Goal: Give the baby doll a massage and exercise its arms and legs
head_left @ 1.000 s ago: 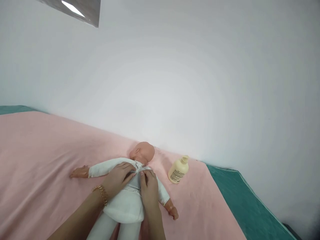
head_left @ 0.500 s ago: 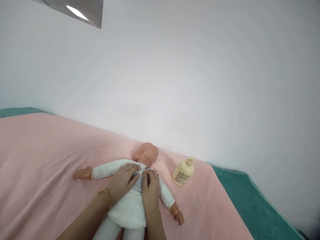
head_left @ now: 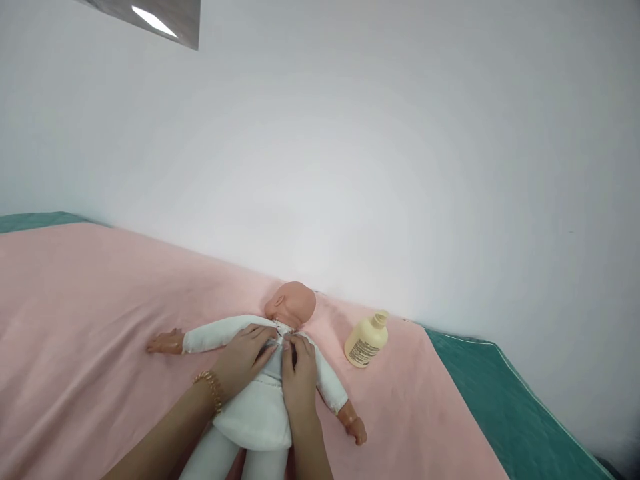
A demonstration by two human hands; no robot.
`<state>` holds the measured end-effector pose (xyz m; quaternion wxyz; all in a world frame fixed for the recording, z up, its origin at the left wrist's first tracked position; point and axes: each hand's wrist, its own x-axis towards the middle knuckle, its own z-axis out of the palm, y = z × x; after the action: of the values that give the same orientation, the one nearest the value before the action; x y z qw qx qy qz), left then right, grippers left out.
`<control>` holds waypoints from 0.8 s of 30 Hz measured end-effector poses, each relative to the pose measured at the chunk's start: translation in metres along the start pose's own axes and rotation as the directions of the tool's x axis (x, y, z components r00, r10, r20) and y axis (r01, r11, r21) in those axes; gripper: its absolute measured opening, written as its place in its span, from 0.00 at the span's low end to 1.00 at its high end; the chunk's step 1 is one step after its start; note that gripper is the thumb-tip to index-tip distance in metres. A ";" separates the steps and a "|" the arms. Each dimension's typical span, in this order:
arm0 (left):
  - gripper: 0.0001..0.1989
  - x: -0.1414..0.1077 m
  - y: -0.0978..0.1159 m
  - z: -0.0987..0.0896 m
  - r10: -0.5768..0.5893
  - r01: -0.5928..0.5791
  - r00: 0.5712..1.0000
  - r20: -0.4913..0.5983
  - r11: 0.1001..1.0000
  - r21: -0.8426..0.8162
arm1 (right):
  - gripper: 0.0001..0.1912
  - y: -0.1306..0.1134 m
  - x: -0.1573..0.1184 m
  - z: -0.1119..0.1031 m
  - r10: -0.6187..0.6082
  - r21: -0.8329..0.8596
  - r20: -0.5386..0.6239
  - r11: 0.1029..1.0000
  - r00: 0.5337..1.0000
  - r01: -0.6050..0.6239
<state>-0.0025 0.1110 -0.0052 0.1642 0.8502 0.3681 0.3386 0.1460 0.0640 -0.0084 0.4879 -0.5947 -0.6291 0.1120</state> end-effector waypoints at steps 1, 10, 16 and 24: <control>0.14 0.000 0.000 0.000 0.002 -0.002 1.000 -0.006 1.000 0.000 | 0.13 0.000 0.000 0.000 -0.003 0.002 0.009 1.000 1.000 0.003; 0.14 0.000 0.003 -0.004 -0.024 0.024 1.000 0.013 1.000 0.003 | 0.17 0.000 0.005 -0.001 -0.006 -0.046 0.086 0.999 0.996 0.010; 0.16 0.000 0.011 -0.028 0.037 -0.036 0.999 0.037 0.999 -0.025 | 0.18 -0.012 0.001 -0.023 -0.010 0.044 0.078 0.999 0.997 0.007; 0.13 -0.019 0.058 -0.097 0.035 0.028 0.898 0.440 0.991 -0.135 | 0.14 -0.054 -0.011 -0.090 -0.009 0.087 0.570 0.995 0.821 -0.050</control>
<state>-0.0502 0.0608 0.0860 0.3008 0.8921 0.2957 0.1622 0.1771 0.0011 0.0701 0.3050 -0.5160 -0.7335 0.3204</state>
